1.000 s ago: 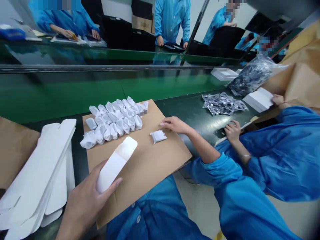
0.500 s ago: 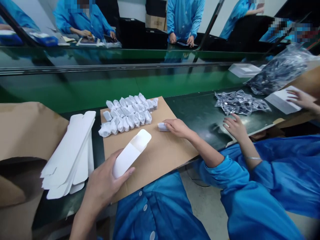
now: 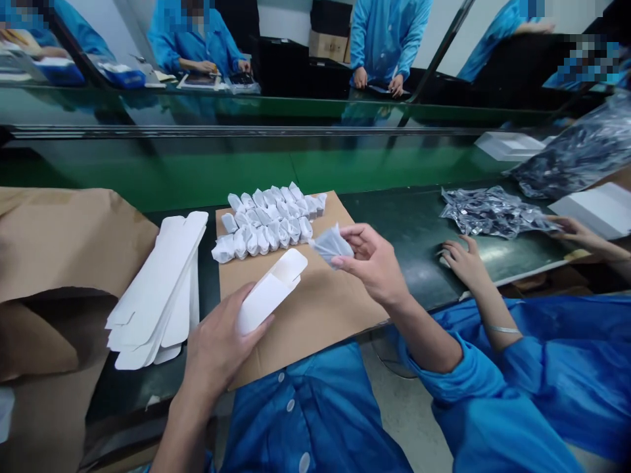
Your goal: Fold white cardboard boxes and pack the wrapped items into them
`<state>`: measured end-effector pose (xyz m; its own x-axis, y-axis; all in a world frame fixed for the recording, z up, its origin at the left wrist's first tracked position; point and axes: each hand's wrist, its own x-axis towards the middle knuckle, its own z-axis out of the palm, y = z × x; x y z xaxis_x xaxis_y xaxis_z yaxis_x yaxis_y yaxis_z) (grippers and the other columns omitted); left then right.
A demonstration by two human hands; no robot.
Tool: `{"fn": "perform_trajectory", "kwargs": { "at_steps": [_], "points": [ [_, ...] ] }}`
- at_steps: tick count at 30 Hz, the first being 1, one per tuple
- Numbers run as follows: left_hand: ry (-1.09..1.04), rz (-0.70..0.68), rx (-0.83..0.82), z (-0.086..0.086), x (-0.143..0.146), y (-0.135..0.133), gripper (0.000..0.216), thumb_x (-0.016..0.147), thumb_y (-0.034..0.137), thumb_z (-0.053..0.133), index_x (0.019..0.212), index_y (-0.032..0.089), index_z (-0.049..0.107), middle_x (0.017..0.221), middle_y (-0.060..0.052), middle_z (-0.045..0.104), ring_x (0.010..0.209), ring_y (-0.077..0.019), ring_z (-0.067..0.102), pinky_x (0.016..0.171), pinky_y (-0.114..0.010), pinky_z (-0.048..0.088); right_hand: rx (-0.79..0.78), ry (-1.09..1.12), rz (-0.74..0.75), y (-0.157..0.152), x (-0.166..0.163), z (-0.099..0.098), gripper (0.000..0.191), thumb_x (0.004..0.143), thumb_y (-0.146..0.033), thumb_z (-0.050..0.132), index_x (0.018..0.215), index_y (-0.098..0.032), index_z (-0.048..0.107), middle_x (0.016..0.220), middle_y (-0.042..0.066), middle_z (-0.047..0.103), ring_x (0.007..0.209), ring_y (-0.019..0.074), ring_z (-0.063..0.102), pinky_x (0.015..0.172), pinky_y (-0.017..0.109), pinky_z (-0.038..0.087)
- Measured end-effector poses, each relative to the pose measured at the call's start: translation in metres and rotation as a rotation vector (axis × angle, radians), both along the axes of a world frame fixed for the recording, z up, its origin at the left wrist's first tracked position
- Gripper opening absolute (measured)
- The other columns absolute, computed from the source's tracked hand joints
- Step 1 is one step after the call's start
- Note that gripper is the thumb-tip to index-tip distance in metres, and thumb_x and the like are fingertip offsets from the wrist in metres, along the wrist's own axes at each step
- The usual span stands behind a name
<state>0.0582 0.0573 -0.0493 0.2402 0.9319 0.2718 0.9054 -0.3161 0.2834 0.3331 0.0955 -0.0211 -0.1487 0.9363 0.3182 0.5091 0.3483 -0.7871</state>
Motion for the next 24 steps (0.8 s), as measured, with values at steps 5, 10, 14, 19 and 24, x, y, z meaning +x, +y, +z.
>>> {"fn": "perform_trajectory", "kwargs": {
  "at_steps": [5,10,14,19,24],
  "points": [
    [0.077,0.014,0.067,-0.002,0.004,-0.006,0.043,0.088,0.038,0.059,0.129,0.025,0.056,0.111,-0.004,0.073,0.09,-0.0224,0.071,0.061,-0.027,0.048,0.011,0.056,0.158,-0.012,-0.027,0.033,0.017,0.087,-0.024,0.069,0.103,-0.018,0.071,0.101,0.006,0.072,0.095,0.018,0.067,0.081,0.03,0.052],
    [0.163,-0.086,0.014,-0.011,0.008,-0.013,0.043,0.088,0.033,0.06,0.13,0.025,0.057,0.093,-0.002,0.073,0.084,-0.02,0.07,0.064,-0.028,0.045,-0.138,-0.351,0.521,0.006,-0.019,0.048,0.019,0.086,-0.01,0.064,0.101,-0.018,0.073,0.1,0.006,0.072,0.092,0.0183,0.066,0.083,0.032,0.049],
    [0.091,-0.003,0.077,-0.016,0.014,-0.014,0.049,0.091,0.042,0.057,0.136,0.024,0.052,0.098,-0.004,0.073,0.083,-0.0195,0.07,0.061,-0.028,0.043,-0.149,-0.168,0.285,0.011,-0.037,0.05,0.021,0.075,-0.014,0.076,0.093,-0.016,0.068,0.093,0.003,0.067,0.081,0.0151,0.063,0.072,0.028,0.051],
    [0.047,0.007,0.185,-0.016,0.008,-0.007,0.043,0.089,0.033,0.06,0.13,0.023,0.056,0.093,-0.003,0.072,0.079,-0.0194,0.069,0.061,-0.028,0.042,-0.156,0.011,0.37,-0.014,-0.044,0.047,0.017,0.089,-0.013,0.059,0.102,-0.019,0.069,0.105,0.004,0.07,0.097,0.0165,0.066,0.088,0.032,0.054],
    [0.0,0.063,0.298,-0.013,0.028,-0.008,0.047,0.088,0.035,0.062,0.131,0.019,0.053,0.093,-0.006,0.071,0.08,-0.022,0.069,0.066,-0.03,0.045,0.139,0.328,-0.109,-0.045,-0.039,0.022,0.043,0.093,-0.03,0.062,0.135,-0.028,0.054,0.137,0.008,0.057,0.117,0.0225,0.062,0.103,0.042,0.049]
  ]
}}
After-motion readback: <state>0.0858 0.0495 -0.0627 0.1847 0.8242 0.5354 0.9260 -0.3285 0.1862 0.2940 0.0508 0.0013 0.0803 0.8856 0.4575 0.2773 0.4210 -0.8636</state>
